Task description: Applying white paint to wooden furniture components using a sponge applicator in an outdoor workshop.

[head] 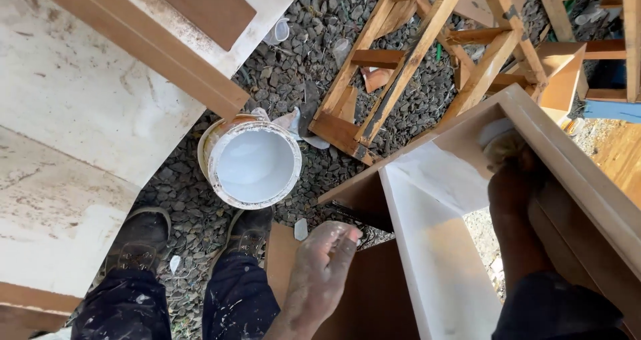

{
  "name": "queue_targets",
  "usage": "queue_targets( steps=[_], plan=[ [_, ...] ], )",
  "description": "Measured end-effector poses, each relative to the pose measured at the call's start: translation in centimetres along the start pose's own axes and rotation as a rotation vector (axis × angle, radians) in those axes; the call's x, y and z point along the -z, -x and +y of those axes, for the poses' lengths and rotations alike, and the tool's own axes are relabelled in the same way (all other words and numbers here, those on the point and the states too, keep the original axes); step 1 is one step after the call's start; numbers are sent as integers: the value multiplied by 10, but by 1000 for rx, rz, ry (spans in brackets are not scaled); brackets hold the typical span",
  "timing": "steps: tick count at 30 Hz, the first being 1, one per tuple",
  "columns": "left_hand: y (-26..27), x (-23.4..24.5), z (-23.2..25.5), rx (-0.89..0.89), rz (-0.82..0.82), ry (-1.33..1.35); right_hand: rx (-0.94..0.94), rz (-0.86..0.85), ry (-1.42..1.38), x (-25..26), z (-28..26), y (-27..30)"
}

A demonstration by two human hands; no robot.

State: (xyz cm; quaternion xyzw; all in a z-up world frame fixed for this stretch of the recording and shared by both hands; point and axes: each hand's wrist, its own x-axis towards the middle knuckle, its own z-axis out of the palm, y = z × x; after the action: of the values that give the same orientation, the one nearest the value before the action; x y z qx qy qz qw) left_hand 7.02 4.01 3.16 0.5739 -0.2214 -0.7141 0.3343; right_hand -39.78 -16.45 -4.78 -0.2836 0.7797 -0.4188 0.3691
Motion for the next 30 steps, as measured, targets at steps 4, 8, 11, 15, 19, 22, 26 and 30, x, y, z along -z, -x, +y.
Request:
queue_targets(
  steps=[4,8,11,15,19,22,26,30],
  plan=[
    [0,-16,-2,-154,-139,-58,728,-79,1145,-46,-40,101],
    [6,-15,6,-252,-207,-18,418,83,834,-20,-16,65],
    [3,-15,6,-304,-218,-42,879,-246,1226,-124,-72,170],
    [1,-15,16,-290,-266,-8,1066,-129,1419,-12,3,70],
    [-2,-15,5,-238,-227,-25,502,-40,738,-76,-27,94],
    [-7,-19,1,-233,-223,-37,1027,-197,1319,-98,-39,136],
    [-16,-22,2,-238,-164,-47,986,-32,1427,-43,-46,92],
    [-17,-26,2,-236,-169,-85,1183,-44,1294,-69,-43,117]
  ],
)
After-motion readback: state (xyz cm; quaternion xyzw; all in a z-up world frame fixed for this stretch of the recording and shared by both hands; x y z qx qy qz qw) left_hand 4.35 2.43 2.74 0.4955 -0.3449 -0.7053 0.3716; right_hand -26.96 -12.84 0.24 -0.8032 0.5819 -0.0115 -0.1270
